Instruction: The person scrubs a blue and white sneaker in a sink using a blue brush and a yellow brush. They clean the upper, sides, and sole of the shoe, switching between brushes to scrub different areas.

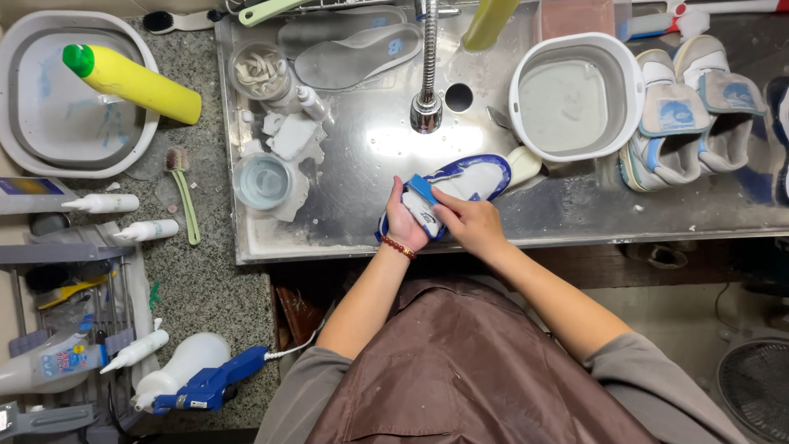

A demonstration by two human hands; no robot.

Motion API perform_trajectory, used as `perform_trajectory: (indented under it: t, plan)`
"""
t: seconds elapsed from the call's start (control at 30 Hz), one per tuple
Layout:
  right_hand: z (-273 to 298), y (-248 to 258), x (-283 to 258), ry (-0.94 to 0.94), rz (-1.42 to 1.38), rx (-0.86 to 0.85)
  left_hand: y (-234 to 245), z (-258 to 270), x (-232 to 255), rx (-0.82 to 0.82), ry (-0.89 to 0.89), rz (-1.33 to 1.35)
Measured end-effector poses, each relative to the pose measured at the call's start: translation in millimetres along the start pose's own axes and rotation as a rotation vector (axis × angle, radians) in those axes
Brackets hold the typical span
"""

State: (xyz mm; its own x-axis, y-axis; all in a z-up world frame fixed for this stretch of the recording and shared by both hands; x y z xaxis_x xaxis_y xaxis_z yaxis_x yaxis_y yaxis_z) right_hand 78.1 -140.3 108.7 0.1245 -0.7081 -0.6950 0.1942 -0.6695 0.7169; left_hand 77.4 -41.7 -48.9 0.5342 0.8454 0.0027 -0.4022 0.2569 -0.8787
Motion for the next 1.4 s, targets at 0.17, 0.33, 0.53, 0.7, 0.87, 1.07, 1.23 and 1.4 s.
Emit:
perform_trajectory:
  t: [0.17, 0.33, 0.53, 0.7, 0.87, 1.07, 1.23, 1.4]
  plan:
    - [17.7, 2.7, -20.6, 0.172, -0.053, 0.091, -30.4, 8.8, 23.7, 0.011, 0.004, -0.053]
    - [9.7, -5.9, -22.4, 0.082, 0.076, 0.017, -2.8, -6.7, 18.6, 0.030, 0.006, -0.062]
    - [21.7, 0.3, -42.3, 0.315, 0.026, 0.076, -34.8, 0.9, 42.8, 0.002, -0.079, -0.008]
    - [4.2, -5.9, -44.7, 0.266, -0.008, 0.157, -11.8, -7.5, 44.0, 0.116, -0.068, 0.029]
    - [11.8, 16.0, -40.3, 0.360, 0.115, 0.080, -36.6, -1.8, 54.2, 0.044, -0.090, 0.001]
    - [-24.3, 30.9, -11.1, 0.369, 0.227, -0.009, -10.9, -18.1, 36.7, 0.042, 0.138, -0.068]
    - [-27.9, 19.2, -5.9, 0.457, 0.257, -0.180, 7.1, -5.8, 38.4, 0.328, 0.114, -0.095]
    - [-36.0, 1.9, 2.6, 0.456, 0.123, -0.167, 29.9, -9.8, 39.1, 0.218, 0.102, -0.196]
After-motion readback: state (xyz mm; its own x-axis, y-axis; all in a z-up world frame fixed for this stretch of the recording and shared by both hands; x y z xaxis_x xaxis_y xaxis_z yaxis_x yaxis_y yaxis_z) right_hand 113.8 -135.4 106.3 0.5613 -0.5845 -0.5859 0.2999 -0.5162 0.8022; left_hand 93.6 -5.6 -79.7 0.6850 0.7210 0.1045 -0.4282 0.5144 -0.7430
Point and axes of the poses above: each hand's wrist, its own z-axis away from the middle knuckle, its own y-axis out of the back of the hand, x = y × z, the point moved 10 cm from there along -z, towards the middle knuckle, and after that the axes turned 5 degrees about y, right-handed, at the moved point
